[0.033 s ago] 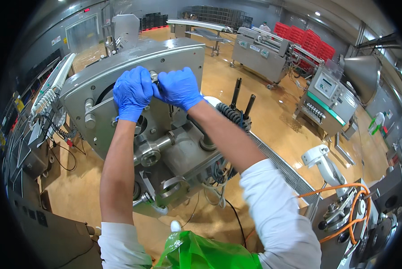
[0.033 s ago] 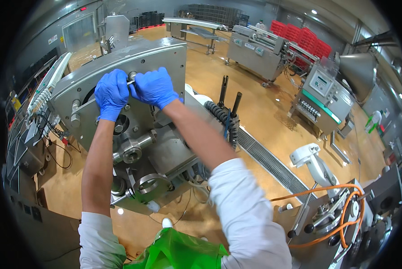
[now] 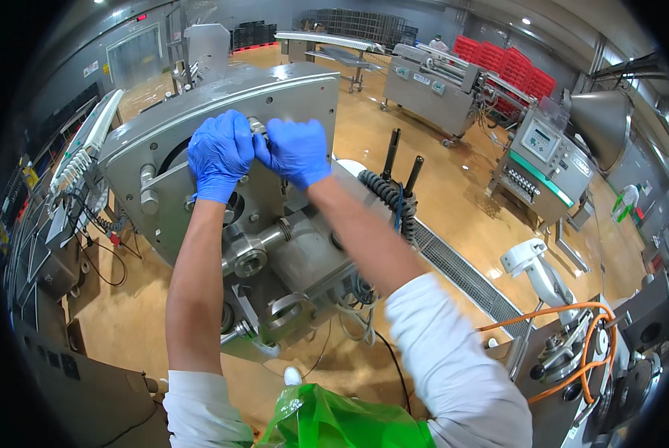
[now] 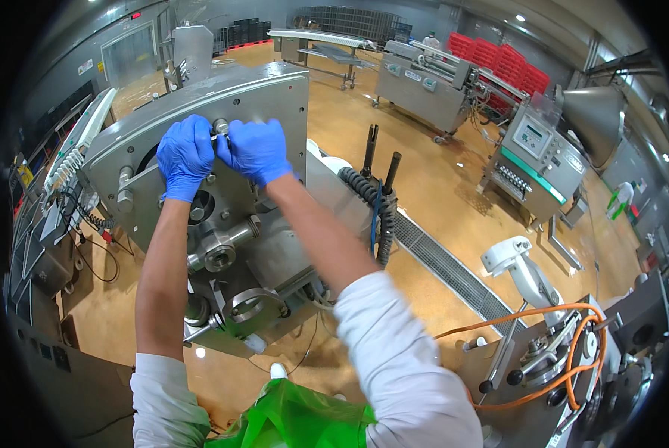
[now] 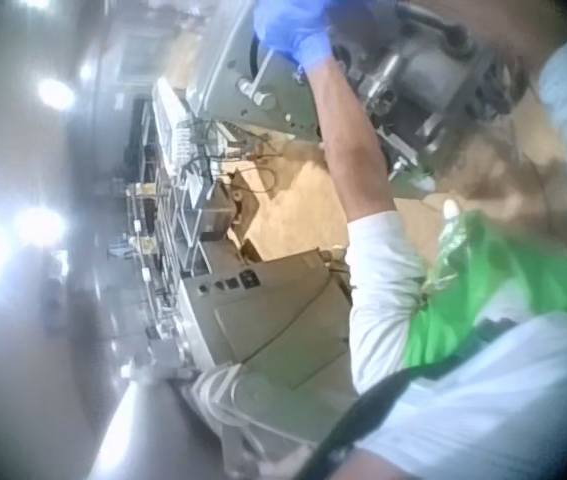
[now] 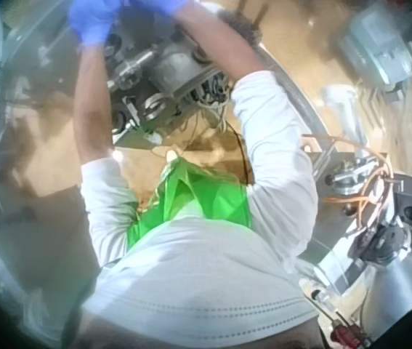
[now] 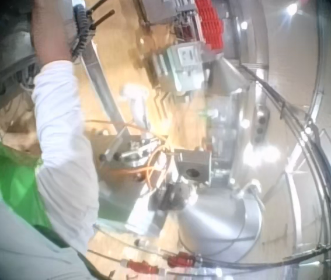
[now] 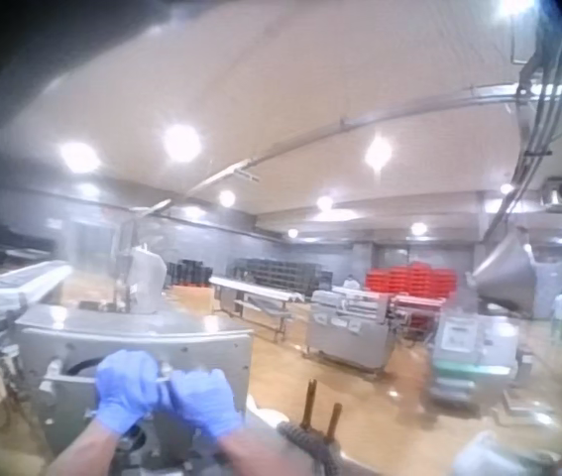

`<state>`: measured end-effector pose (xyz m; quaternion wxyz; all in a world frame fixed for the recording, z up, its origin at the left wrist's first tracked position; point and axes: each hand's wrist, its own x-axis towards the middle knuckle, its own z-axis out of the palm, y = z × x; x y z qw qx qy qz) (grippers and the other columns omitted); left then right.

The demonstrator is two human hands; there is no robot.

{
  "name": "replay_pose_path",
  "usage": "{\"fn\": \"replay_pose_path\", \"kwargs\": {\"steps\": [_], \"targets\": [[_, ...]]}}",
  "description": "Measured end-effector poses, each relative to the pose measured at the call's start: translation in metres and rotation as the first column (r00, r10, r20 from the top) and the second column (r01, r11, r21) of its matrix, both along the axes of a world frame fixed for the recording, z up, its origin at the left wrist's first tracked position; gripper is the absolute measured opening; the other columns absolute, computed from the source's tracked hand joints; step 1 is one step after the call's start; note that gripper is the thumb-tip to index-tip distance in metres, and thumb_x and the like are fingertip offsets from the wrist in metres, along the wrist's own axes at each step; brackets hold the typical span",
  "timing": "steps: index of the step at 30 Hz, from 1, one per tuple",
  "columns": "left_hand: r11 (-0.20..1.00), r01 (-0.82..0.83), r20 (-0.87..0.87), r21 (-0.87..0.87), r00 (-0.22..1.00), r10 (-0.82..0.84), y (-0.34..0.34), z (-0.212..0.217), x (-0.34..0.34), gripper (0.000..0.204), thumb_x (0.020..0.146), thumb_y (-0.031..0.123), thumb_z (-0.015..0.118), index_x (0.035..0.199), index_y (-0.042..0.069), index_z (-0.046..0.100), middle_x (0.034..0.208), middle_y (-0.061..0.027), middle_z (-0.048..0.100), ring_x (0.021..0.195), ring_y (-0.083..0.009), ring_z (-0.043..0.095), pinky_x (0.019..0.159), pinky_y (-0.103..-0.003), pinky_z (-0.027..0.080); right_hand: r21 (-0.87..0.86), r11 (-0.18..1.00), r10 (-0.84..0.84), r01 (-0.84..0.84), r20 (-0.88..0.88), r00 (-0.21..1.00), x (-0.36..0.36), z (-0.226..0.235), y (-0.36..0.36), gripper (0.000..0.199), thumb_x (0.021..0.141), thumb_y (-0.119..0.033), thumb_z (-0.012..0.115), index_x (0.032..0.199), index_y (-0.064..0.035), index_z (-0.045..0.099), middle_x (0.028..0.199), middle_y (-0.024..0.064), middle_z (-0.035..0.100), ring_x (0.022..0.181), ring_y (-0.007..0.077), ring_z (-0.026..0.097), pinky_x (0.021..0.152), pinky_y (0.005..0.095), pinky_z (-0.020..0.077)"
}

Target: The person assembles a stainless steel machine by attaching and tightening multiple metal components, including cylindrical parts and a large triangular cover. They use their gloved hands to align and secure the pieces, occasionally moving around the machine to access different sides.

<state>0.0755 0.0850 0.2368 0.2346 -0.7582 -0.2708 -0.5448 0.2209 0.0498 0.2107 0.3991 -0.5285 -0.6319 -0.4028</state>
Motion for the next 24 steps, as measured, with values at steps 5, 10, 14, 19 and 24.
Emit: {"fn": "replay_pose_path", "kwargs": {"steps": [5, 10, 14, 19, 24], "targets": [[1.0, 0.001, -0.018, -0.018, 1.0, -0.001, 0.003, -0.003, 0.001, 0.017, 0.084, 0.022, 0.046, 0.078, 0.011, 0.058, 0.073, -0.0093, 0.057, 0.066, -0.0296, 0.057, 0.063, -0.04, 0.046, 0.083, 0.963, -0.215, 0.255, -0.331, 0.919, -0.024, -0.04, 0.021, 0.026, 0.082, -0.035, 0.061, 0.074, -0.0117, 0.055, 0.049, 0.0118, 0.05, 0.045, 0.0296, 0.054, 0.043, 0.0444, 0.041], [0.952, 0.283, -0.046, 0.118, 0.959, -0.279, 0.01, -0.011, -0.035, 0.016, 0.081, 0.02, 0.047, 0.074, 0.011, 0.057, 0.07, -0.0083, 0.057, 0.065, -0.0281, 0.057, 0.06, -0.039, 0.045, -0.178, 0.968, -0.182, 0.176, -0.019, 0.983, -0.023, -0.008, -0.012, 0.042, 0.083, -0.052, 0.058, 0.075, -0.0111, 0.052, 0.065, 0.0113, 0.052, 0.052, 0.0286, 0.056, 0.047, 0.0427, 0.0394], [0.797, 0.605, 0.068, -0.006, 0.795, -0.603, -0.033, -0.057, -0.068, 0.016, 0.079, 0.012, 0.049, 0.066, 0.005, 0.055, 0.067, -0.0087, 0.055, 0.058, -0.026, 0.052, 0.055, -0.037, 0.04, -0.103, 0.984, -0.088, 0.145, 0.425, 0.901, -0.003, 0.024, -0.016, 0.047, 0.078, -0.059, 0.059, 0.075, -0.0124, 0.056, 0.066, 0.0087, 0.054, 0.061, 0.0262, 0.052, 0.057, 0.0403, 0.035], [0.175, 0.739, 0.666, -0.651, 0.667, -0.334, -0.111, -0.136, -0.113, 0.021, 0.087, 0.012, 0.052, 0.069, 0.0, 0.051, 0.062, -0.0027, 0.043, 0.057, -0.0133, 0.042, 0.055, -0.028, 0.037, -0.339, 0.927, 0.054, 0.16, 0.544, 0.837, 0.009, 0.056, -0.017, 0.047, 0.079, -0.057, 0.056, 0.06, -0.0137, 0.058, 0.055, 0.0084, 0.054, 0.051, 0.0274, 0.052, 0.054, 0.0405, 0.0343], [-0.23, 0.659, 0.697, -0.716, 0.657, -0.288, -0.098, -0.241, -0.144, 0.044, 0.099, 0.035, 0.036, 0.078, 0.003, 0.059, 0.063, -0.0059, 0.054, 0.051, -0.0123, 0.053, 0.047, -0.024, 0.041, -0.291, 0.952, -0.01, 0.093, 0.275, 0.961, -0.003, 0.04, -0.012, 0.037, 0.076, -0.044, 0.058, 0.055, -0.0129, 0.055, 0.048, 0.0113, 0.051, 0.046, 0.0303, 0.05, 0.055, 0.0411, 0.0324]]}}
